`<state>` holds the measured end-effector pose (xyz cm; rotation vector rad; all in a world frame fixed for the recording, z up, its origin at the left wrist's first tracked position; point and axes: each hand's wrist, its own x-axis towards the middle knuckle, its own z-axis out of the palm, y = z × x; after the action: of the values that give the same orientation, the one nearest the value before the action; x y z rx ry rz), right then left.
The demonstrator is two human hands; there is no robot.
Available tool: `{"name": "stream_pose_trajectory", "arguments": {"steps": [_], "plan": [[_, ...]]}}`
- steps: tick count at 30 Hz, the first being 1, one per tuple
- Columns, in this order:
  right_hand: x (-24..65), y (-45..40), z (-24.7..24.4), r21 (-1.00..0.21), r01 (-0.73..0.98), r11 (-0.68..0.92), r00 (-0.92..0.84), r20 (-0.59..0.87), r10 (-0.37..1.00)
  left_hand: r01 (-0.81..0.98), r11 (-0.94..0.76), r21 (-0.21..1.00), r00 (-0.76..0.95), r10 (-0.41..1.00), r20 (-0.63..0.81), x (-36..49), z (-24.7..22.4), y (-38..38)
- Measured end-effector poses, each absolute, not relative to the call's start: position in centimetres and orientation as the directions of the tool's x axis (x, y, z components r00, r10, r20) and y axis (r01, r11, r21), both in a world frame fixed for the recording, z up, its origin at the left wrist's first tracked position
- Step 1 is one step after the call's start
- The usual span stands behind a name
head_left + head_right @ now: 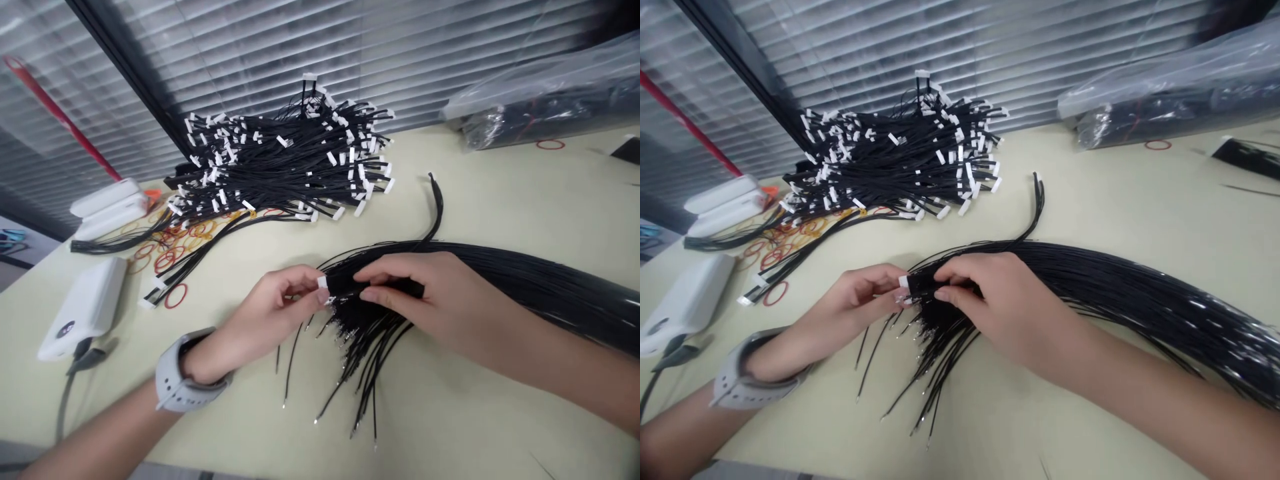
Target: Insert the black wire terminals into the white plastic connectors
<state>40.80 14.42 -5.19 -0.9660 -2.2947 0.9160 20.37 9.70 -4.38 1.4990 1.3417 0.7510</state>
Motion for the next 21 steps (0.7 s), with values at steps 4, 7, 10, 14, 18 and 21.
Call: {"name": "stream_pose_trajectory", "arguments": {"steps": [4,7,10,14,18,21], "plan": [[40.73,14.23,-5.09,-0.743,0.449,0.496,-0.602,0.159,0.783,0.359,0.075,0.93,0.224,0.961,-0.163,20.44,-4.28,9.87],[40.72,14.19,-5.06,-0.73,0.46,0.505,-0.608,0.155,0.778,0.34,0.088,0.936,0.228,0.958,-0.173,20.47,-4.27,9.98],[40.73,14.22,-5.18,-0.711,0.452,0.538,-0.62,0.183,0.763,0.34,0.087,0.936,0.227,0.959,-0.171,20.49,-4.16,10.05],[40.76,14.27,-5.23,-0.666,0.478,0.572,-0.622,0.204,0.756,0.363,0.084,0.928,0.227,0.958,-0.175,20.44,-4.07,10.12],[40.88,14.26,-5.1,-0.646,0.511,0.566,-0.603,0.2,0.772,0.374,0.072,0.925,0.241,0.955,-0.172,20.19,-4.26,10.21],[40.99,14.25,-5.12,-0.645,0.517,0.563,-0.595,0.201,0.778,0.369,0.069,0.927,0.248,0.954,-0.17,19.99,-4.38,10.34]]}}
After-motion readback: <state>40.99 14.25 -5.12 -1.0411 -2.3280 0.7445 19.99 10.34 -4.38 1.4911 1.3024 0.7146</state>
